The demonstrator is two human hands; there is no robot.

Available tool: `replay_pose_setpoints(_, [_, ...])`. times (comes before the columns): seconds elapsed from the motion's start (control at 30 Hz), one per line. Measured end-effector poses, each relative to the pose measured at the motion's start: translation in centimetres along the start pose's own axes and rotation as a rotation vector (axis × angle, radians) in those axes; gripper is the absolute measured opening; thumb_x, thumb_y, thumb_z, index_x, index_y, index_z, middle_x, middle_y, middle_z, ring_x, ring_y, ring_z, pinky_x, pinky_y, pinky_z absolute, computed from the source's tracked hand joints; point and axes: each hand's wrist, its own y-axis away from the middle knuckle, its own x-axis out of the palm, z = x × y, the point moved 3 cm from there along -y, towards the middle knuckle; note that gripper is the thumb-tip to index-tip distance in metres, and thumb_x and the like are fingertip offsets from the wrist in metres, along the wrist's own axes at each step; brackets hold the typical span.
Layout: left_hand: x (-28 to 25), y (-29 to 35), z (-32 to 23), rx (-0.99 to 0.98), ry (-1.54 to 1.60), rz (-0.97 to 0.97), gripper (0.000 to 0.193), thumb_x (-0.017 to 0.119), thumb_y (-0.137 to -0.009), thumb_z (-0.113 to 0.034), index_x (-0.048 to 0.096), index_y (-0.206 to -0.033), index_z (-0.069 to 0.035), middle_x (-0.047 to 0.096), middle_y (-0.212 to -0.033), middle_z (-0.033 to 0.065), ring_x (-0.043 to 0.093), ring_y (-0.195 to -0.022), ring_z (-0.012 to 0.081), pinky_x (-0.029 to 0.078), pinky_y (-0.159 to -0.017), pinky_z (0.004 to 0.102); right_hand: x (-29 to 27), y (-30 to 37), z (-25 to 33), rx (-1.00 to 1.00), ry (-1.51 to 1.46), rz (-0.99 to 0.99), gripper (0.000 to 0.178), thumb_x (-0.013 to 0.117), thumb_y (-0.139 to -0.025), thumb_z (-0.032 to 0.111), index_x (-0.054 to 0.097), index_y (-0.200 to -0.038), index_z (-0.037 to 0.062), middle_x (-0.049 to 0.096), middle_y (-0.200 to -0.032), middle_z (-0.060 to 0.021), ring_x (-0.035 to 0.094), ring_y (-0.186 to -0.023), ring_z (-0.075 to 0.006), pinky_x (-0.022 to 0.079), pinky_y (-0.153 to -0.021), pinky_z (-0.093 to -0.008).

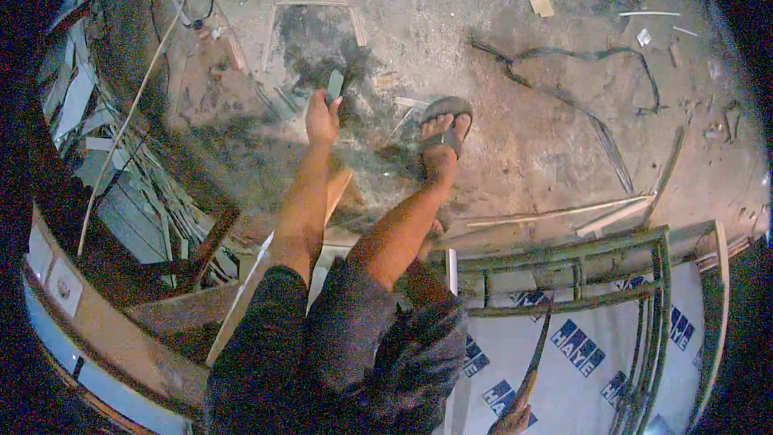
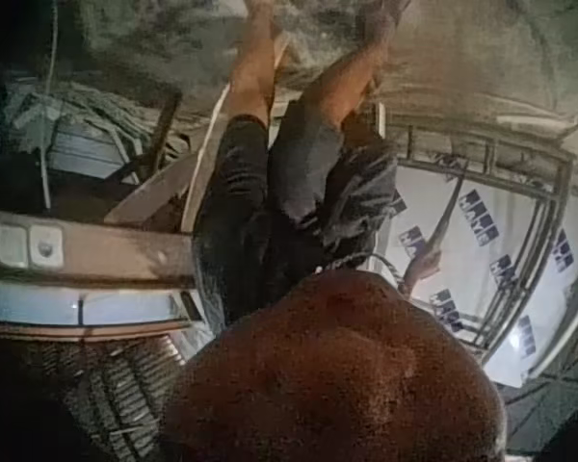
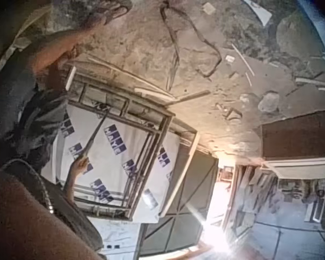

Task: The person measures a long, thin wooden strip using a tape measure and marks it with a pencil. They then use a hand saw to cut the strip at the marked point. The person repeats this process of measuring and cutting on the same strip multiple times.

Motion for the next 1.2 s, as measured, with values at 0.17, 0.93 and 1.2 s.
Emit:
replay_pose_setpoints(0.17, [-8.4,4.8,-7.2,0.128,0.385,-0.2,0.039,0.055,-0.095,-0.023,0.044,-0.126,-0.001,0.062,-0.106,0.0199,0.06,-0.096,0.0355,0.046,-0.082,0.0431,-2.7,5.0,0.0,-0.043,-0.194,-0.076,0.037,0.059,-0.096,0.029,0.058,-0.102,-0.0072,0.053,-0.078,-0.0033,0.049,-0.071,-0.0113,0.043,-0.061,-0.023])
replay_pose_setpoints(0.93, [-57.3,54.0,-10.7,0.143,1.95,-0.435,0.036,0.064,-0.086,-0.003,0.044,-0.116,-0.005,0.058,-0.108,0.0078,0.062,-0.098,0.0196,0.059,-0.076,0.0341,-7.4,2.8,-0.5,-0.912,0.056,-0.193,0.045,0.048,-0.095,0.04,0.067,-0.098,-0.0014,0.065,-0.081,-0.0214,0.061,-0.073,-0.035,0.046,-0.065,-0.0467])
replay_pose_setpoints(1.2, [-63.9,61.1,13.4,-0.214,2.034,-1.219,0.04,0.066,-0.085,-0.01,0.047,-0.119,-0.003,0.061,-0.105,0.012,0.066,-0.084,0.0237,0.059,-0.065,0.0322,-5.8,4.2,5.7,-0.883,0.16,-0.346,0.052,0.05,-0.093,0.044,0.066,-0.096,-0.0057,0.064,-0.08,-0.024,0.061,-0.075,-0.0373,0.046,-0.066,-0.047])
